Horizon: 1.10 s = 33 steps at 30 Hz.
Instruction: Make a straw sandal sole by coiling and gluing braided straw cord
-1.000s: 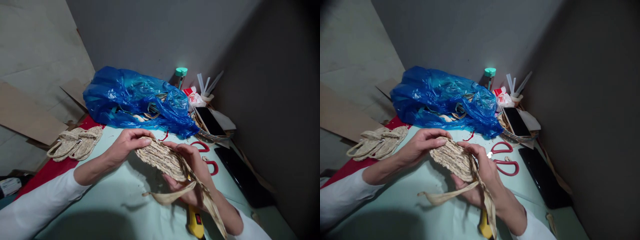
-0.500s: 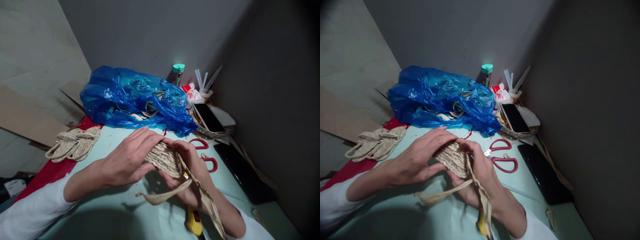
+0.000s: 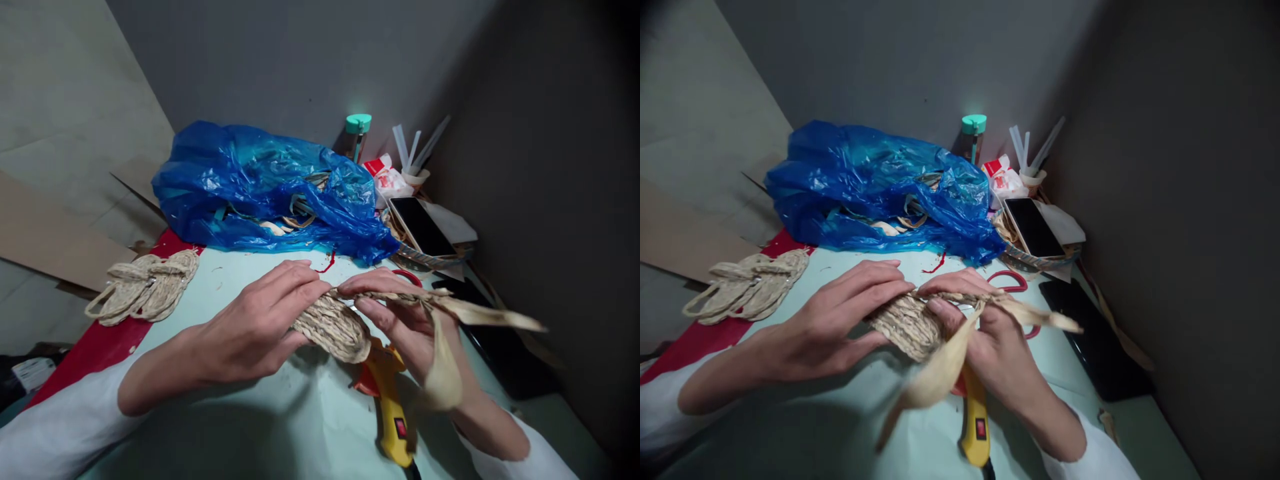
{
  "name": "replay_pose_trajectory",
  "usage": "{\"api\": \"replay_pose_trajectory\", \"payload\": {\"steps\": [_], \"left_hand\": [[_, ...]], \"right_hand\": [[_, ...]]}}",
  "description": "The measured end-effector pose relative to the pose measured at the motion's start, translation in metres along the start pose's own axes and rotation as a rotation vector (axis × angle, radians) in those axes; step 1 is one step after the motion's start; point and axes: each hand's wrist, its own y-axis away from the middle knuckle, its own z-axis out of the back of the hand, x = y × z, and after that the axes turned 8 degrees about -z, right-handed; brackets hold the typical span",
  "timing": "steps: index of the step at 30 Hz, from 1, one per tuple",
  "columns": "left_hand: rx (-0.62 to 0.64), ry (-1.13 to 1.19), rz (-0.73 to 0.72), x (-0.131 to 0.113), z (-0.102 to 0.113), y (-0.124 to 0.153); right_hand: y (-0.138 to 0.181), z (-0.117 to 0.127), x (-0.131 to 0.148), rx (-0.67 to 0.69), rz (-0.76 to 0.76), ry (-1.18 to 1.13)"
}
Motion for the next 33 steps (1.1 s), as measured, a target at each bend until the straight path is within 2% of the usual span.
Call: {"api": "replay_pose_trajectory", "payload": {"steps": [4,9,13,18,23,27,33], "left_hand": [[-0.011,0.031,-0.030,0.001,-0.003,0.001],[-0.027,0.067,-0.066,0.003,-0.008,0.003],[-0.041,0.065,-0.047,0.001,-0.009,0.003],[0.001,0.126,0.015,-0.003,-0.009,0.003],[-0.013,0.100,0.058,-0.004,-0.010,0.004],[-0.007,0.113,0.092,-0.005,-0.011,0.005],[-0.033,0.149,0.048,-0.004,-0.010,0.004]], "right_hand": [[-0.001,0.002,-0.004,0.057,0.099,-0.016],[-0.003,0.005,-0.012,0.145,0.144,-0.004],[-0.006,0.008,-0.013,0.143,0.171,-0.002],[-0.007,0.012,-0.012,0.115,0.197,-0.002],[-0.004,0.015,-0.010,0.156,0.168,0.001],[-0.002,0.017,-0.009,0.192,0.213,0.043],[-0.002,0.016,-0.008,0.196,0.231,0.099]]}}
